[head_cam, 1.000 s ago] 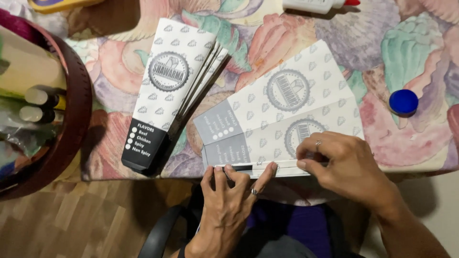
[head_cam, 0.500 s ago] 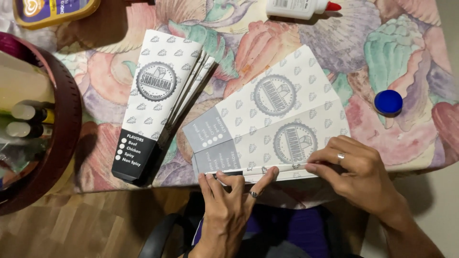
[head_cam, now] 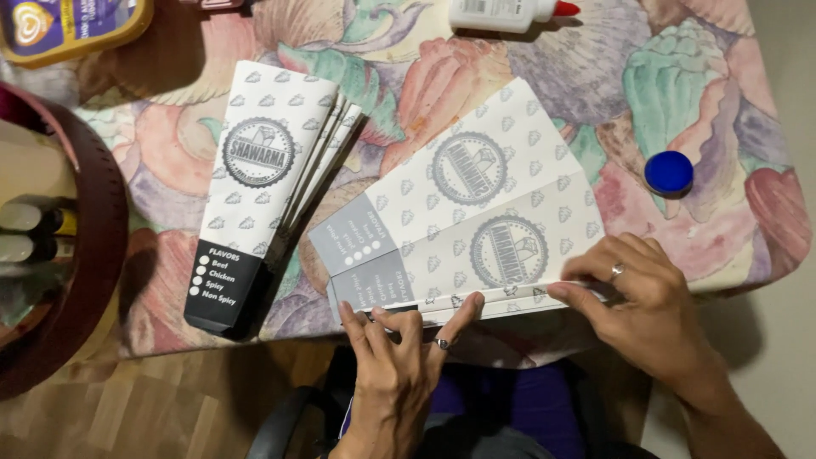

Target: Folding and gluing paper packaging sleeves for food items at a table.

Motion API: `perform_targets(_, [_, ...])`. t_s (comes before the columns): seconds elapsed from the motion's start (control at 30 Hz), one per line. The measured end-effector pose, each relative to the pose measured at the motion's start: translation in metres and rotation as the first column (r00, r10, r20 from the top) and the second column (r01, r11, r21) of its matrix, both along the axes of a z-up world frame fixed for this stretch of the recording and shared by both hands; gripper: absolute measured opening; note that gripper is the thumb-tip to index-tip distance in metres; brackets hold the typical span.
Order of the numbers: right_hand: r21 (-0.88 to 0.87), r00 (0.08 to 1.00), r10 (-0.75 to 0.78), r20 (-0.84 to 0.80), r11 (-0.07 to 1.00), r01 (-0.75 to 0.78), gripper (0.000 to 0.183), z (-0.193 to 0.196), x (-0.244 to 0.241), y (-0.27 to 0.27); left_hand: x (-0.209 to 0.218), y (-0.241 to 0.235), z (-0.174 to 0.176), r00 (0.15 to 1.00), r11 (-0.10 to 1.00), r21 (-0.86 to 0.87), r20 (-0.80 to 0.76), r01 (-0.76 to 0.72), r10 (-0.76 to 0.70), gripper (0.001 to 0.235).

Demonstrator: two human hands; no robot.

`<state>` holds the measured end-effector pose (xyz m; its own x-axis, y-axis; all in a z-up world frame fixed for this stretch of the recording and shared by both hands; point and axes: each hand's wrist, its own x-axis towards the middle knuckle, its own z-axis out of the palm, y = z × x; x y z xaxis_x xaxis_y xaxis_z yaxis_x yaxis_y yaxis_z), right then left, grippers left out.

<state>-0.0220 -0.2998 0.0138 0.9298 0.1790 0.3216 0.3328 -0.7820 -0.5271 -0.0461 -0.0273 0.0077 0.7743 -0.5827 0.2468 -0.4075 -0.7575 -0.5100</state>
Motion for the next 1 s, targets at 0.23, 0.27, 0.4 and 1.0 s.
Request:
perform_targets(0.23, [0.023, 0.999, -0.006, -0.033, 1.000, 0.007, 0.017, -0.002, 0.004, 0.000, -0.001, -0.001, -0.001, 0.999, 0.999, 0.027, -0.041, -0.017, 0.018, 0.109])
perform_targets(0.27, [0.034, 0.999, -0.034, -0.027, 0.999, 0.035, 0.019, -0.003, 0.003, -0.001, -0.001, -0.001, -0.003, 0.999, 1.000, 0.015, -0.027, -0.018, 0.019, 0.109])
perform_targets(0.4, [0.053, 0.988, -0.156, 0.014, 0.986, 0.155, 0.021, 0.002, -0.006, 0.001, 0.001, -0.001, -0.004, 1.000, 1.000, -0.002, -0.003, -0.011, 0.011, 0.111])
perform_targets(1.0, [0.217, 0.952, -0.269, -0.146, 0.930, 0.296, 0.017, -0.002, -0.017, -0.010, -0.001, 0.002, -0.008, 1.000, 1.000, -0.015, 0.020, 0.002, -0.002, 0.111])
